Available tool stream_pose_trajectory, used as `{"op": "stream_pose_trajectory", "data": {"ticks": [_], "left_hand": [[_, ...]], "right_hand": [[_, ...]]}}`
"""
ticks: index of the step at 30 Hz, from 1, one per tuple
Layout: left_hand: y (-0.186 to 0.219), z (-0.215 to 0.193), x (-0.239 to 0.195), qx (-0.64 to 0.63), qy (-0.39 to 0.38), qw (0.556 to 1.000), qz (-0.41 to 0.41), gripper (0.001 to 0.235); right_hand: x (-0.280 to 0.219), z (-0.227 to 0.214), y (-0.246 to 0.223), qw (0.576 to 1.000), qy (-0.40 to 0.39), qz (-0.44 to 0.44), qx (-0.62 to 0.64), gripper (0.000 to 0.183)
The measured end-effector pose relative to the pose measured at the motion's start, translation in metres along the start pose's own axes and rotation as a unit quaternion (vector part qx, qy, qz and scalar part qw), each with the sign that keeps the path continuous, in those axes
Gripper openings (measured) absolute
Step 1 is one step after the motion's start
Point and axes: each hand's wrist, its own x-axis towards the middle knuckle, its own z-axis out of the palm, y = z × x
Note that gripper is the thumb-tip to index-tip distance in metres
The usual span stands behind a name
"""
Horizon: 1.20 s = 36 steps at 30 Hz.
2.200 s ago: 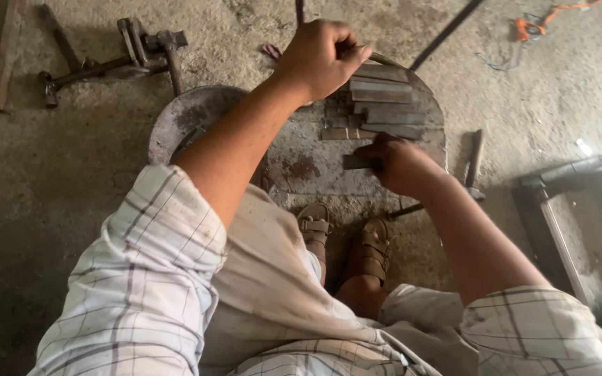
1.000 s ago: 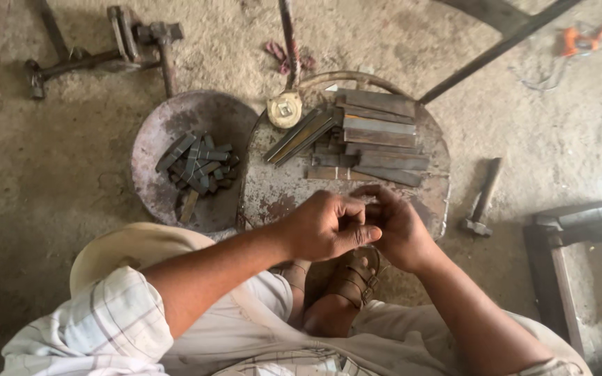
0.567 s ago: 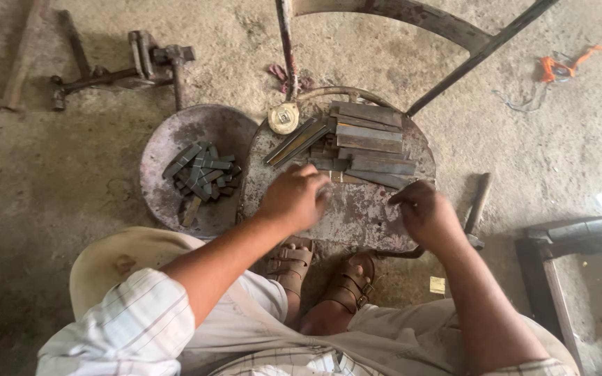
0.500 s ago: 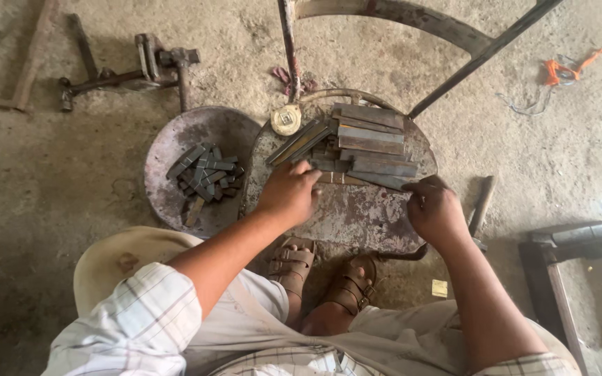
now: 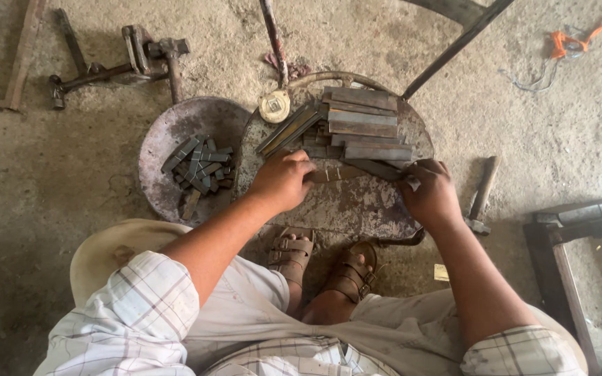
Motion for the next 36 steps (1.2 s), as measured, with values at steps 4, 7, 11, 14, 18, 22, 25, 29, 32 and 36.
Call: {"op": "stream_pose_trajectory", "data": {"ticks": [4, 7, 11, 14, 18, 22, 25, 29, 32, 36], "left_hand": [[0.005, -0.001, -0.006, -0.006, -0.053, 0.999, -0.001, 0.025], [0.004, -0.004, -0.01, 0.027, -0.086, 0.996, -0.012, 0.025], [0.001, -0.002, -0.012, 0.04, -0.098, 0.994, 0.007, 0.021], [0.004, 0.001, -0.012, 0.041, -0.143, 0.989, -0.002, 0.015], [0.011, -0.005, -0.016, 0.023, -0.124, 0.992, 0.012, 0.024], [0.009, -0.018, -0.025, -0.004, -0.043, 0.998, 0.043, 0.036], [0.014, -0.019, -0.04, -0.063, -0.015, 0.995, 0.07, 0.039], [0.033, 0.0, -0.057, -0.042, 0.006, 0.996, 0.072, 0.06], [0.026, 0.015, -0.058, -0.005, 0.057, 0.993, 0.101, 0.062], [0.015, 0.029, -0.057, -0.042, 0.073, 0.993, 0.088, 0.044]], "right_hand": [[-0.003, -0.022, -0.022, 0.983, -0.086, 0.153, 0.043, 0.021], [-0.006, -0.036, -0.035, 0.954, -0.119, 0.25, 0.118, 0.023], [-0.011, -0.045, -0.038, 0.898, -0.073, 0.309, 0.305, 0.023], [-0.014, -0.044, -0.027, 0.855, -0.06, 0.325, 0.399, 0.024], [-0.026, -0.042, -0.01, 0.795, -0.094, 0.279, 0.53, 0.023], [-0.029, -0.037, -0.032, 0.878, -0.203, 0.281, 0.331, 0.017], [-0.026, -0.027, -0.059, 0.921, -0.248, 0.234, 0.19, 0.017], [-0.025, -0.009, -0.078, 0.942, -0.231, 0.212, 0.12, 0.018], [-0.025, 0.007, -0.078, 0.965, -0.18, 0.182, 0.06, 0.018], [-0.021, 0.013, -0.065, 0.984, -0.128, 0.122, 0.025, 0.013]]}}
